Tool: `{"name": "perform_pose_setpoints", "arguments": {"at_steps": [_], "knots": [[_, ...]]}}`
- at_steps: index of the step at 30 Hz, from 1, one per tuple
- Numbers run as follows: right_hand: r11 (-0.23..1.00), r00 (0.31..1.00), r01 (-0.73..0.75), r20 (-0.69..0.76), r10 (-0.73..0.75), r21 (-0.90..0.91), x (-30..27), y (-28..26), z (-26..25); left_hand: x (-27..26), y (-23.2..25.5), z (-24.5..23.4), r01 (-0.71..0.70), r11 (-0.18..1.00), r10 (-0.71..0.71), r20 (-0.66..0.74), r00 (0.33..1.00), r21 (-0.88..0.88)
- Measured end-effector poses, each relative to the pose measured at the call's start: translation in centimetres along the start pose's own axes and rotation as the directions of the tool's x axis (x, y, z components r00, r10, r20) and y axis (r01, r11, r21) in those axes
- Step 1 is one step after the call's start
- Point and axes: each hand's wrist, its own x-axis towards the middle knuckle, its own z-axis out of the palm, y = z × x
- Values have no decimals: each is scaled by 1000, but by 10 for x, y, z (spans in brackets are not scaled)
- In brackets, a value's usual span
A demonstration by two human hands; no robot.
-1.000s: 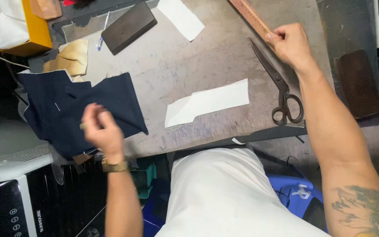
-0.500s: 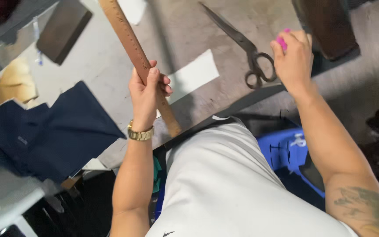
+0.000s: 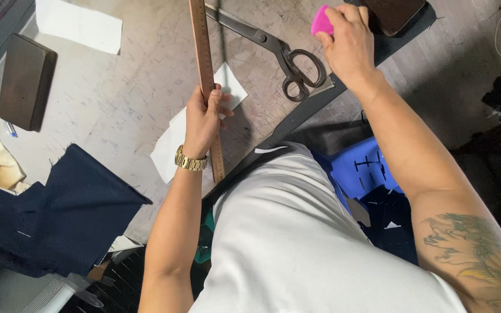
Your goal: The person cuts sections of dark blue fabric and white lining material using shears, then marks the lining with a ruler and chalk before cutting it and brushing the workspace.
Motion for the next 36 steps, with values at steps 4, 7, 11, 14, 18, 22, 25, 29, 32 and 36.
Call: {"name": "perform_pose_setpoints", "arguments": {"at_steps": [4,7,11,14,18,22,25,29,32,36], "knots": [[980,990,-141,36,137,142,12,-9,-13,-1,-4,4,57,998,-56,4,998,-29],[910,947,-310,176,269,276,11,-23,-10,-1,-6,3,27,998,-27,8,1000,-48],[851,999,-22,51,-6,524,-15,-79,10,-9,3,-1,54,997,-54,6,999,-63],[846,969,243,-78,-234,475,-20,-90,43,-23,13,-12,-74,994,71,-40,997,-76],[854,947,316,-189,-259,413,-3,-79,74,-47,7,-46,-268,963,267,-67,961,-10],[816,921,370,-287,-262,443,-29,-107,53,-70,-4,-86,-274,961,276,-120,954,32],[727,867,472,-414,-279,498,-98,-156,43,-70,-23,-131,-291,947,250,-251,935,-138],[803,910,415,-179,-375,428,-202,-173,42,-65,-11,-183,-218,967,223,-28,974,133],[917,998,55,-61,-34,394,-243,-176,43,-43,3,-199,-313,916,262,220,940,249],[765,900,-348,-36,435,542,-260,-232,39,-1,-6,-203,-586,666,253,600,759,462]]}}
